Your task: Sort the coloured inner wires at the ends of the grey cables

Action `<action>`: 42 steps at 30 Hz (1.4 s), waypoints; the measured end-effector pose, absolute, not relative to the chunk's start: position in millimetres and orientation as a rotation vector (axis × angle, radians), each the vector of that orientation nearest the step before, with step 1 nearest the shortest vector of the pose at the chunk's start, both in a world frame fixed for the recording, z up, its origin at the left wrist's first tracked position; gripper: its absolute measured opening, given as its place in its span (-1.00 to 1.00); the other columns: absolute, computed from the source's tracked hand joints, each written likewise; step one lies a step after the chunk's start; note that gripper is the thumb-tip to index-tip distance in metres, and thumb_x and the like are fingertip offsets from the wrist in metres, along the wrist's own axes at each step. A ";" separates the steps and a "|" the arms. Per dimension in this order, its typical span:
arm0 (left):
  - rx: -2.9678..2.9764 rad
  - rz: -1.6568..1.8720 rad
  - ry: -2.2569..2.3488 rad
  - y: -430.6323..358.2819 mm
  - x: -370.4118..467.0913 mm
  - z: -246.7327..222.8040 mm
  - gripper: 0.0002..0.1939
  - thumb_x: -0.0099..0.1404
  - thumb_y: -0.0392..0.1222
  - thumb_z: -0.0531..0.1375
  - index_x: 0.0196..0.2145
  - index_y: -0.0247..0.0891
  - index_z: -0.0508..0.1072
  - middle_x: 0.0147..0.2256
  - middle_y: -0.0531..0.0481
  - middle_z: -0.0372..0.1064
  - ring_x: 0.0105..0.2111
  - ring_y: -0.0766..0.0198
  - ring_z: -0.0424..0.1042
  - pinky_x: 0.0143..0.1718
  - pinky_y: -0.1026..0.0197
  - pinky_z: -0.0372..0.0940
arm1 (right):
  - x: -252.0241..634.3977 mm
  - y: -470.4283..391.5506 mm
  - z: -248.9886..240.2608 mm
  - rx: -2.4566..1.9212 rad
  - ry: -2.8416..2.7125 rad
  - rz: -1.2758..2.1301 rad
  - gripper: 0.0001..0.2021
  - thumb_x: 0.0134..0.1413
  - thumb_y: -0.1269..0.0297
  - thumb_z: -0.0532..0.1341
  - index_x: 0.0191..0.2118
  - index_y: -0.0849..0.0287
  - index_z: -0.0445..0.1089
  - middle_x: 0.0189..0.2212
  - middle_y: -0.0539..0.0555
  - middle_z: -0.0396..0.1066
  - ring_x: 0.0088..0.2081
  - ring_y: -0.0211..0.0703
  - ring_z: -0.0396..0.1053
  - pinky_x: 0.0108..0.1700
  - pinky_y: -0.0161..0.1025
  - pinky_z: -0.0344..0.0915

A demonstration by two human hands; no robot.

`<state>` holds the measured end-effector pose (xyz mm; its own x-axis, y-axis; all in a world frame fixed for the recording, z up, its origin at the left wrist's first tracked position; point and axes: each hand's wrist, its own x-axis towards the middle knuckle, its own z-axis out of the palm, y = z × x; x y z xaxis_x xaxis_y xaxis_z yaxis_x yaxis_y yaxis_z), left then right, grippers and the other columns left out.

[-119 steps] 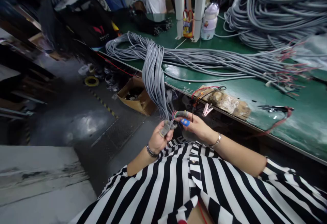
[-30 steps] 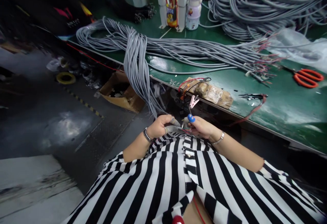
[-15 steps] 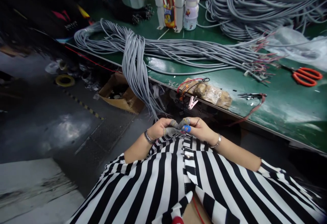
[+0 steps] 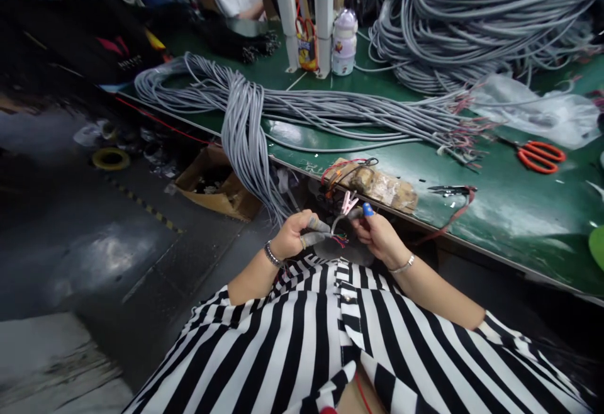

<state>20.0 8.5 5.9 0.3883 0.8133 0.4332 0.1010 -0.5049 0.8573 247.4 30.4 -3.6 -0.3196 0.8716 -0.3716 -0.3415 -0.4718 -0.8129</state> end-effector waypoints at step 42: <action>1.703 1.039 0.795 3.8 26.6 -16.8 -0.71 0.23 0.00 0.30 -0.35 -0.32 0.58 -0.49 -0.03 0.40 -0.44 0.33 0.34 -0.36 0.26 0.24 | 230.7 38.2 -16.2 -0.906 -0.554 2.019 -0.41 -0.23 -0.33 0.31 -0.41 0.18 0.31 -0.50 -0.04 0.33 -0.66 -0.48 -0.12 -0.68 -0.43 -0.37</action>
<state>26.6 3.8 -16.8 0.4267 0.8592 0.2823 0.0477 -0.3331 0.9417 230.7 38.2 -16.2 -0.3918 0.8299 -0.3972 -0.5114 -0.5553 -0.6559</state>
